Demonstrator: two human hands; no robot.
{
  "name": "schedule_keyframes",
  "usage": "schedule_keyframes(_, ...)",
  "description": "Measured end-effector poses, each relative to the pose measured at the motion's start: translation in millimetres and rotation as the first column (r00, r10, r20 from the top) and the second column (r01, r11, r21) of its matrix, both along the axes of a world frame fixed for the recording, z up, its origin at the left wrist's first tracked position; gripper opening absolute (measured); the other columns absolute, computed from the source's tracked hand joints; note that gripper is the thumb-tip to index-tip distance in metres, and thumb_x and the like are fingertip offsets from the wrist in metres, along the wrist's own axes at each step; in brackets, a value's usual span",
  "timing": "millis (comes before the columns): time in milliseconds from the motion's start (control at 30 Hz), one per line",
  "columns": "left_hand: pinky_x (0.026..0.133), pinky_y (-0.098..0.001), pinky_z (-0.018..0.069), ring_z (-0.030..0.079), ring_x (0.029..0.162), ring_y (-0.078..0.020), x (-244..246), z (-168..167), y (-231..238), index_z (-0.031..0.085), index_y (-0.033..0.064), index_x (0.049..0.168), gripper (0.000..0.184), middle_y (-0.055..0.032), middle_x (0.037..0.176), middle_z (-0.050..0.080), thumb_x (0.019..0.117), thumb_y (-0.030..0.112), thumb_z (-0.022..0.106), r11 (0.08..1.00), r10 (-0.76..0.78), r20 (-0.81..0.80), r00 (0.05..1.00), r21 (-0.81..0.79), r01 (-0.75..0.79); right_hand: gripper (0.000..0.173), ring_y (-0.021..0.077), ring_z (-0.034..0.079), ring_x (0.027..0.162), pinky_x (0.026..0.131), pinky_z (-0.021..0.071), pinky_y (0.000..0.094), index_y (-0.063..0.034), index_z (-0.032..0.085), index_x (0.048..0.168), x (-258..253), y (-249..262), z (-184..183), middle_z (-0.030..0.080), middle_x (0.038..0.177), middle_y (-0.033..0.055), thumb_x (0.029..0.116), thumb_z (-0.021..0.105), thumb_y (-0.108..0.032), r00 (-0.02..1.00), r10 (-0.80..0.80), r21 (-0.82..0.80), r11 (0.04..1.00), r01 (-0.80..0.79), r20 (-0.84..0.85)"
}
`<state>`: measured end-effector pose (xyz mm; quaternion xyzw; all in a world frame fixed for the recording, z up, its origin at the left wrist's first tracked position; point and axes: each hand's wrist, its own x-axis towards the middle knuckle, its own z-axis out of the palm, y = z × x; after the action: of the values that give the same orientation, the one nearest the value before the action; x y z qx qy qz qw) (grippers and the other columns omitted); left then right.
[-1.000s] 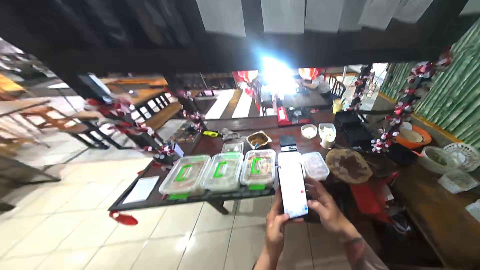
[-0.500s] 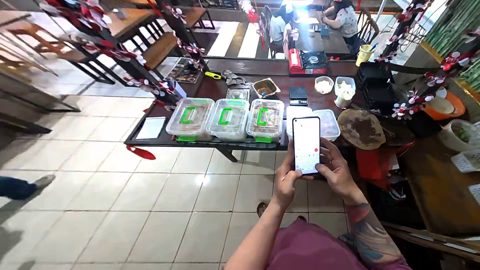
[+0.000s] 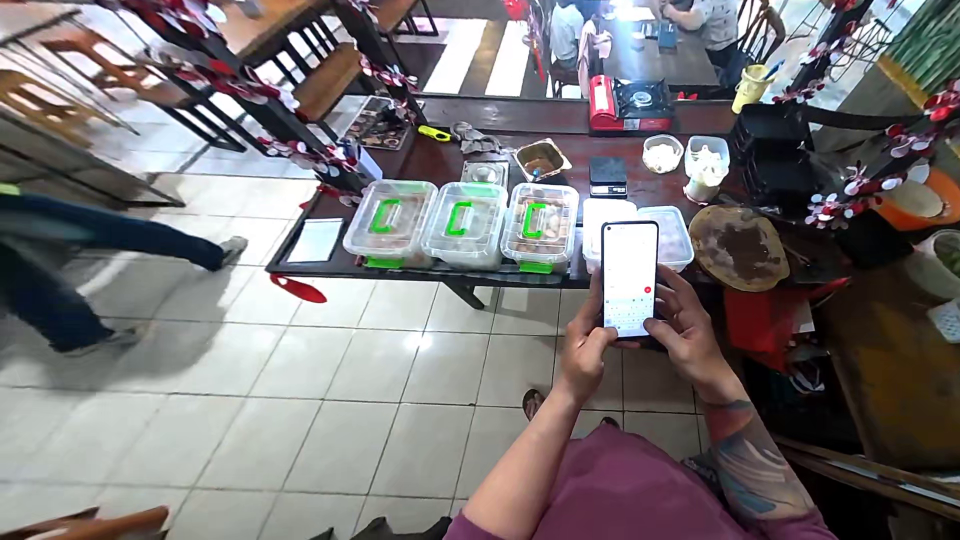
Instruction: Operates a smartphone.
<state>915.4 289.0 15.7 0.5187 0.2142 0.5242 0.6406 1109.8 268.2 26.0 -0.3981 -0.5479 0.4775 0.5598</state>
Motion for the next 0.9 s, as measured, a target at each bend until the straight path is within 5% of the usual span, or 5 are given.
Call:
schedule_keyframes(600, 0.053, -0.0463, 0.0641, 0.073, 0.077, -0.0347, 10.0, 10.2, -7.1, 0.038, 0.0184, 0.160, 0.059, -0.0214, 0.118, 0.069, 0.1043, 0.003, 0.053, 0.969, 0.232, -0.117, 0.966, -0.065, -0.240, 0.069, 0.0361, 0.066, 0.117, 0.090, 0.0626, 0.0521, -0.0179, 0.033, 0.157, -6.9, -0.7, -4.8, 0.061, 0.137, 0.0144, 0.0963, 0.062, -0.006, 1.000, -0.029, 0.008, 1.000, 0.029, 0.004)
schedule_keyframes(900, 0.059, -0.0509, 0.0651, 0.074, 0.086, -0.0367, 6.2, 3.6, -7.3, 0.035, 0.0156, 0.161, 0.059, -0.0227, 0.124, 0.066, 0.1046, -0.001, 0.034, 0.985, 0.173, -0.075, 0.982, 0.006, -0.174, 0.065, 0.0360, 0.066, 0.117, 0.091, 0.0618, 0.0516, -0.0173, 0.033, 0.158, -5.1, -0.4, -5.7, 0.062, 0.137, 0.0151, 0.0982, 0.058, -0.008, 1.000, -0.021, -0.006, 1.000, 0.021, 0.000)
